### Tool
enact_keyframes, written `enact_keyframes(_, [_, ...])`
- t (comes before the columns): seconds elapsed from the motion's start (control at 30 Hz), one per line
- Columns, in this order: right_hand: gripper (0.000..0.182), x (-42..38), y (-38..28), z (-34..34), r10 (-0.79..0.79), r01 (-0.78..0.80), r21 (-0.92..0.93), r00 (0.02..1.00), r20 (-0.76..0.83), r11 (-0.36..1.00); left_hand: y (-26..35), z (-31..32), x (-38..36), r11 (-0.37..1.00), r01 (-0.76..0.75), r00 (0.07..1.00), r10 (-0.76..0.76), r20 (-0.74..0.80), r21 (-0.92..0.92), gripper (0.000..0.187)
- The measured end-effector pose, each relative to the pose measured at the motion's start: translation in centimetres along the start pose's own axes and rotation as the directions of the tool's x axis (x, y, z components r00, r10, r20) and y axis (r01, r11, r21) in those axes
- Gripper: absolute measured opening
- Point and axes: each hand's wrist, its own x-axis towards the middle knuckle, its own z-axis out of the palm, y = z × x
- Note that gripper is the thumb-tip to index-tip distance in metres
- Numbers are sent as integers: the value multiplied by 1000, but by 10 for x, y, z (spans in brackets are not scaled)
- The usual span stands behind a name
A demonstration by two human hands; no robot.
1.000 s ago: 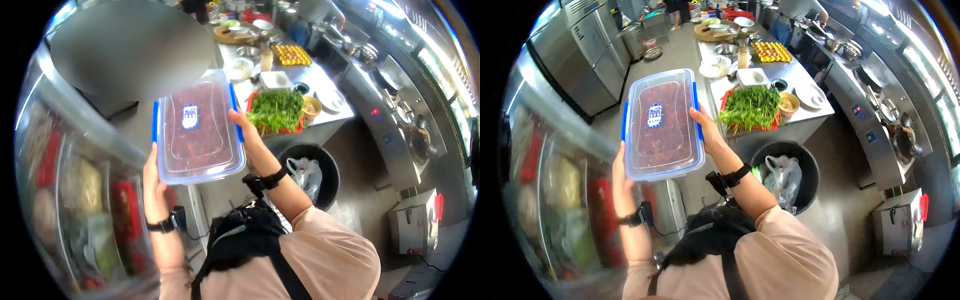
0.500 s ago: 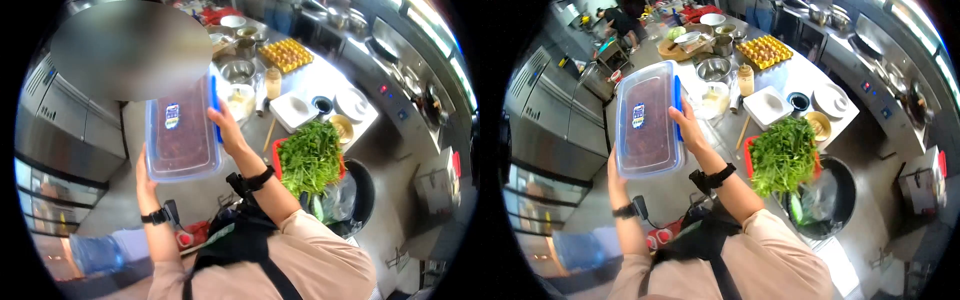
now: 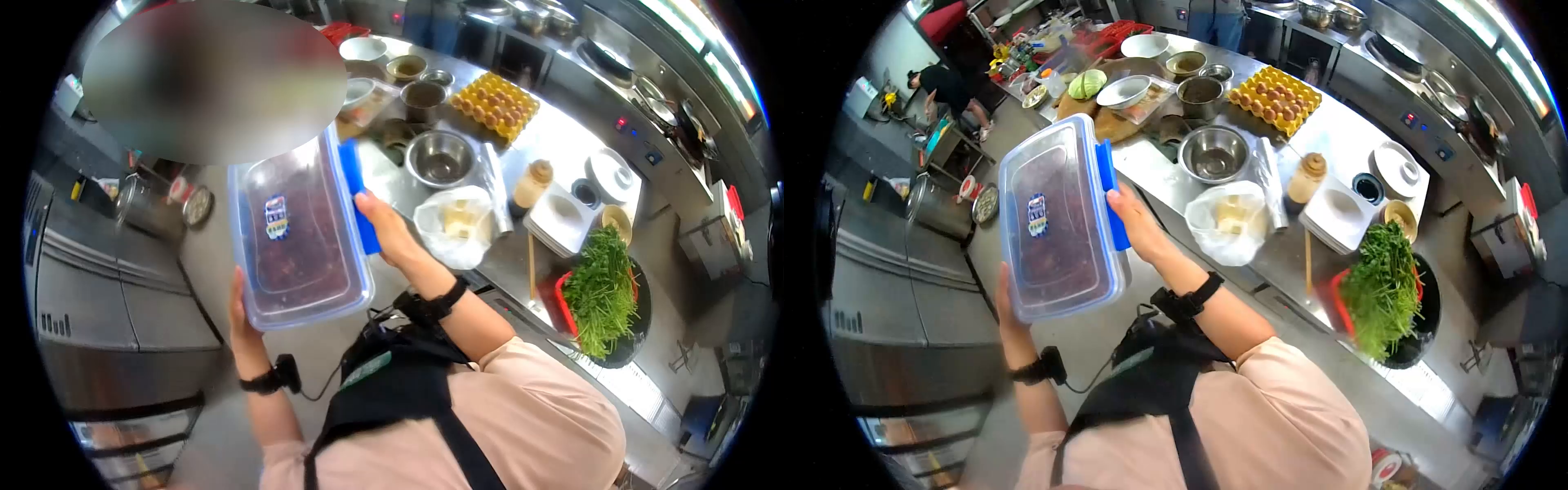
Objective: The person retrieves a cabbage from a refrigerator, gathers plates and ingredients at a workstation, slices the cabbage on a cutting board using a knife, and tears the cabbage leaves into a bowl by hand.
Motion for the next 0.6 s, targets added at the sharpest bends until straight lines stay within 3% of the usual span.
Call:
enact_keyframes(0.03, [60,12,9,7,8,-8,-6,1000,-24,1000,7,-18,16,1000,23,1000,-23,6,-9,54])
enact_keyframes(0.07, [58,30,15,16,-163,131,-285,983,-90,949,19,-31,38,993,117,989,-114,97,-29,53])
enact_keyframes(0.1, [57,51,19,22,-343,235,-548,934,-101,802,31,-42,64,978,206,961,-195,194,-36,52])
enact_keyframes(0.13, [54,68,18,26,-312,191,-550,941,-134,813,37,-57,93,976,217,957,-205,207,-34,52])
enact_keyframes(0.17, [57,85,19,22,-222,139,-392,959,-174,910,39,-68,116,967,254,941,-254,225,30,53])
enact_keyframes(0.23, [55,112,23,11,-244,167,-329,946,-211,930,45,-71,159,951,289,918,-307,252,105,56])
enact_keyframes(0.3, [60,139,17,7,-237,200,-164,938,-254,966,48,-55,201,976,214,892,-208,401,30,67])
enact_keyframes(0.33, [58,152,13,4,-182,190,10,951,-250,982,47,-61,229,970,236,895,-243,374,66,76])
enact_keyframes(0.37, [68,165,5,4,-132,156,66,952,-275,986,54,-56,249,970,234,896,-239,374,59,76])
enact_keyframes(0.43, [79,192,13,-21,-161,146,-73,941,-299,987,68,-35,281,956,283,863,-289,415,78,79])
enact_keyframes(0.47, [85,216,10,-18,-109,9,-206,868,-484,979,70,-27,308,961,264,868,-272,415,77,79])
enact_keyframes(0.5, [90,229,10,-26,-237,121,-316,902,-362,941,70,-19,332,973,191,877,-227,423,126,81])
enact_keyframes(0.53, [91,243,10,-32,-204,114,-238,896,-396,965,75,-22,347,973,144,886,-209,414,183,83])
enact_keyframes(0.6, [96,278,1,-31,-207,150,-167,887,-413,975,93,-22,395,959,197,867,-267,420,203,85])
